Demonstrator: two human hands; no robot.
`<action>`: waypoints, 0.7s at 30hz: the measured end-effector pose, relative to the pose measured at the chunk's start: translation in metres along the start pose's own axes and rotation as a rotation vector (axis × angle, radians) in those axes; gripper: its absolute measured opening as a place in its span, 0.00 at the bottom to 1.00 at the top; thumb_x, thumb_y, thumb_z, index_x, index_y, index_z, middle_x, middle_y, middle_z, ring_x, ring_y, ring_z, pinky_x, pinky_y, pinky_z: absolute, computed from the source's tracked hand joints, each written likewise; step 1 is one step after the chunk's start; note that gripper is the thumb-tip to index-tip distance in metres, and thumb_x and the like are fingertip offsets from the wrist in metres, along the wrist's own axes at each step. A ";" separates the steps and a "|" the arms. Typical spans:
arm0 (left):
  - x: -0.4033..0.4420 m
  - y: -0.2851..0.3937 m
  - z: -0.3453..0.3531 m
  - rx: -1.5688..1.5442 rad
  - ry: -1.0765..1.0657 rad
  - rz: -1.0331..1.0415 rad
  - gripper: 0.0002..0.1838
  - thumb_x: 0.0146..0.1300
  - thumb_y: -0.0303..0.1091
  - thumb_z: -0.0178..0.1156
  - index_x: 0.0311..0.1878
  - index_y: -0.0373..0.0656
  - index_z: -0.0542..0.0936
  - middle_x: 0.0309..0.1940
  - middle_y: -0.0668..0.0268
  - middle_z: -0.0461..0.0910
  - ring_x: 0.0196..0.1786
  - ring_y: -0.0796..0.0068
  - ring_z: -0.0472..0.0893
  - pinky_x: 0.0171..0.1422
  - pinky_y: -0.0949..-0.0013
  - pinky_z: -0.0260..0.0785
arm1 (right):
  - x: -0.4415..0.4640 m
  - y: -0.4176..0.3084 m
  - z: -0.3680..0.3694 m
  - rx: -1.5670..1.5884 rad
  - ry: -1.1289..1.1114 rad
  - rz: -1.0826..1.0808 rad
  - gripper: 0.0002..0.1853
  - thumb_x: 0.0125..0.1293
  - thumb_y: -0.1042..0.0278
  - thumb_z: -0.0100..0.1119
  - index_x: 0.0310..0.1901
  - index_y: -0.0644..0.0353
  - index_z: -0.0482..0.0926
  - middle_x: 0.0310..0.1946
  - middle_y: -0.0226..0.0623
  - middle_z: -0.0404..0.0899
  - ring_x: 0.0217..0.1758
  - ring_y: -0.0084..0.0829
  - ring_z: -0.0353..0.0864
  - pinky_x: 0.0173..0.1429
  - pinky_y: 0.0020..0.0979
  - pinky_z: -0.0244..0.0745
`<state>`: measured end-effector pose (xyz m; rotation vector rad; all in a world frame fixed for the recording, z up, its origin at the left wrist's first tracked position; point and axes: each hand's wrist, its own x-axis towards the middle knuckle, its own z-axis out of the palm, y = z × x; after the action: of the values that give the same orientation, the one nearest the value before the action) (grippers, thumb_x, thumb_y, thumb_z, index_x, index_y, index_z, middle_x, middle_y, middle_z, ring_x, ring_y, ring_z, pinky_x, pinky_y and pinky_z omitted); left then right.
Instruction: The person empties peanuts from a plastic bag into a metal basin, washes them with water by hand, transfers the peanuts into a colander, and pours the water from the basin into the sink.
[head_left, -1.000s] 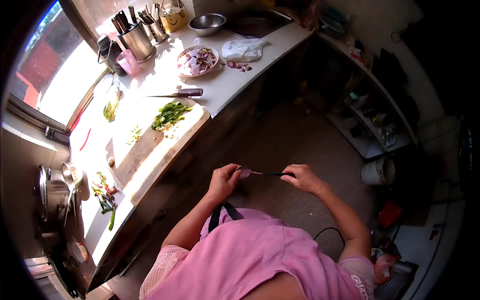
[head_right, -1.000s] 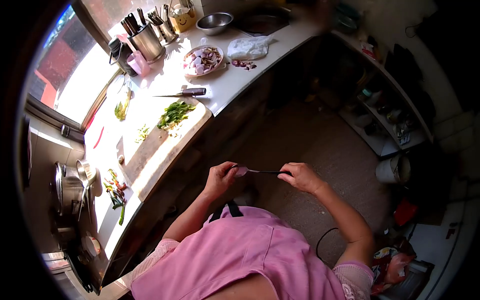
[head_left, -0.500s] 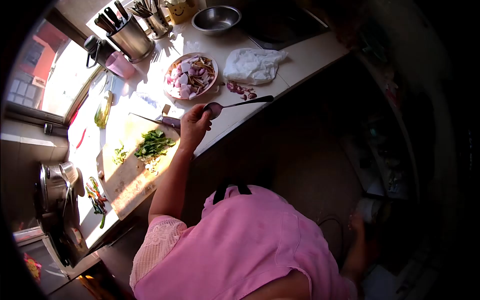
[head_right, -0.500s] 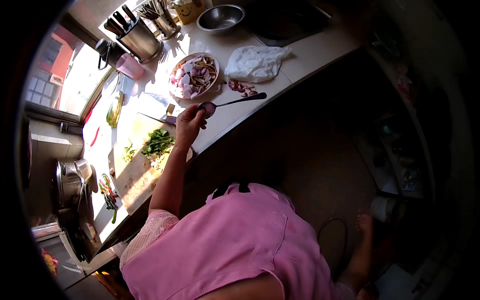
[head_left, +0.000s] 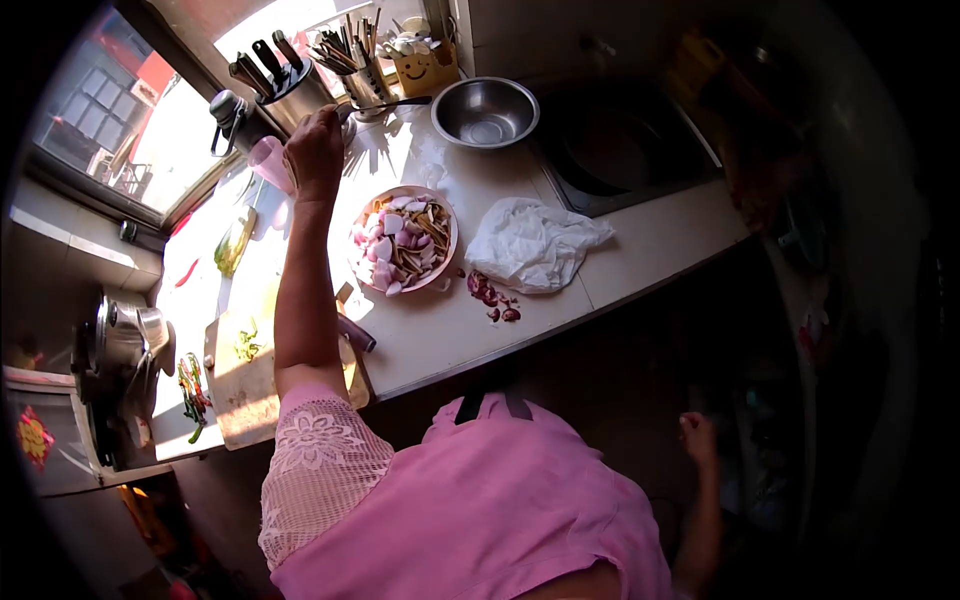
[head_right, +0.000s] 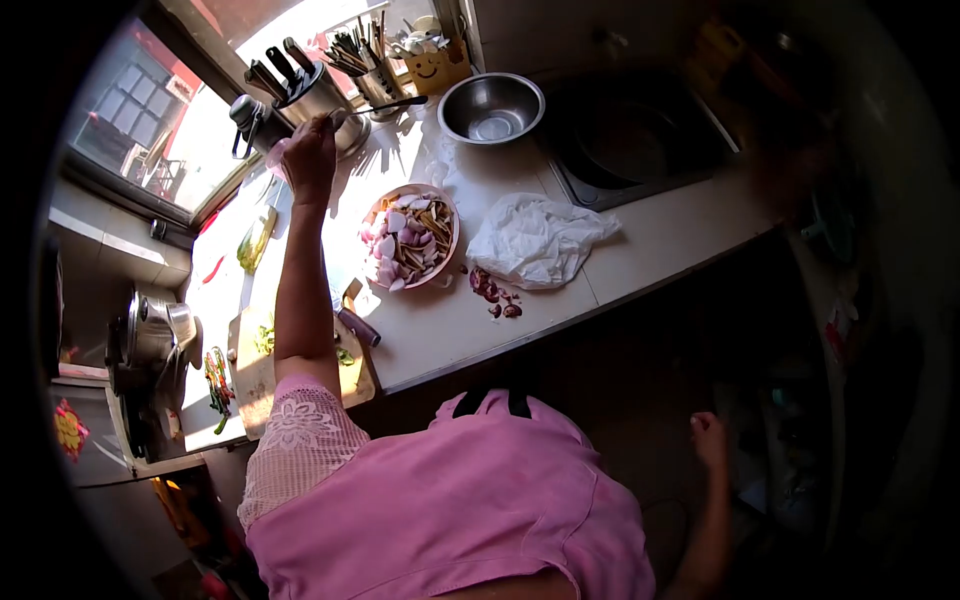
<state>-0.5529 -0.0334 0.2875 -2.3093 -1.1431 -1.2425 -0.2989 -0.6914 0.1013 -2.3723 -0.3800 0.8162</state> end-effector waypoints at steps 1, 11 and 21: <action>0.017 -0.013 0.013 0.028 0.018 0.000 0.07 0.54 0.35 0.56 0.36 0.50 0.79 0.29 0.64 0.78 0.31 0.62 0.78 0.35 0.64 0.70 | 0.001 -0.001 0.000 -0.050 -0.012 -0.011 0.10 0.60 0.64 0.53 0.37 0.63 0.75 0.22 0.33 0.74 0.21 0.20 0.72 0.26 0.25 0.68; 0.123 -0.022 0.126 0.271 -0.068 0.195 0.05 0.52 0.36 0.55 0.30 0.48 0.76 0.28 0.67 0.77 0.32 0.65 0.79 0.30 0.65 0.71 | 0.027 0.088 -0.009 -0.265 0.038 -0.066 0.09 0.59 0.67 0.54 0.33 0.64 0.74 0.22 0.34 0.74 0.20 0.22 0.73 0.23 0.26 0.71; 0.200 0.004 0.246 0.415 -0.346 0.249 0.10 0.56 0.33 0.46 0.33 0.47 0.78 0.31 0.58 0.79 0.35 0.61 0.80 0.36 0.60 0.72 | 0.025 0.058 0.014 -0.110 -0.010 0.135 0.08 0.60 0.65 0.54 0.31 0.61 0.74 0.25 0.32 0.75 0.25 0.22 0.74 0.28 0.26 0.73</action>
<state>-0.3450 0.2047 0.3021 -2.2964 -1.0493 -0.4738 -0.2843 -0.7196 0.0445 -2.5186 -0.2776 0.8893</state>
